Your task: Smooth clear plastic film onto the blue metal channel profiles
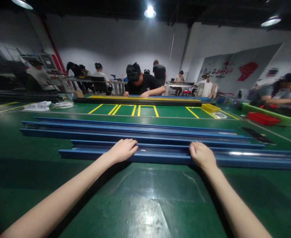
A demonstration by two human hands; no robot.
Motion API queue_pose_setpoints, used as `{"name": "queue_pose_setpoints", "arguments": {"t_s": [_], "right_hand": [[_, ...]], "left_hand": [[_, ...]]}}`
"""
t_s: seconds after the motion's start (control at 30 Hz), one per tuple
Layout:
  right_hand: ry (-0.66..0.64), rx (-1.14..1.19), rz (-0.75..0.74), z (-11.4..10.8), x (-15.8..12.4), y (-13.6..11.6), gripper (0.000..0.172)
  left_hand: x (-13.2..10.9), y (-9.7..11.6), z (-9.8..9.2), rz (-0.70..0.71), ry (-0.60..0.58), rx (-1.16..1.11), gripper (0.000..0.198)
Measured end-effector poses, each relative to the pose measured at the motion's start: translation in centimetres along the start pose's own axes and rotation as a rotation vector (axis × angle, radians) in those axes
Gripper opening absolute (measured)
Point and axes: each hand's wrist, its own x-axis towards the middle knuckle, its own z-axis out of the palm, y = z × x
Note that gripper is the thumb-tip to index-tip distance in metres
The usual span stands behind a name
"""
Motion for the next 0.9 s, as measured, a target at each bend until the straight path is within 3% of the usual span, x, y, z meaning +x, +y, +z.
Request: {"name": "queue_pose_setpoints", "arguments": {"t_s": [0.17, 0.33, 0.47, 0.63, 0.9], "right_hand": [[0.011, -0.007, -0.004, -0.2, 0.1, -1.4, 0.036], [0.009, -0.017, -0.041, -0.6, 0.7, -5.2, 0.038], [0.017, -0.001, -0.04, -0.7, 1.3, -9.1, 0.04], [0.024, 0.035, -0.04, -0.8, 1.9, -13.4, 0.04], [0.007, 0.092, -0.04, -0.8, 2.1, -17.6, 0.039]], "left_hand": [[2.6, 4.6, 0.2, 0.083, 0.047, -0.032, 0.036], [3.7, 5.9, 0.4, 0.047, 0.052, -0.068, 0.037], [3.5, 5.2, 1.1, -0.027, 0.08, -0.055, 0.038], [1.7, 2.7, 1.6, -0.122, 0.156, 0.014, 0.036], [-0.5, -1.2, 1.2, -0.138, 0.177, 0.106, 0.034]]}}
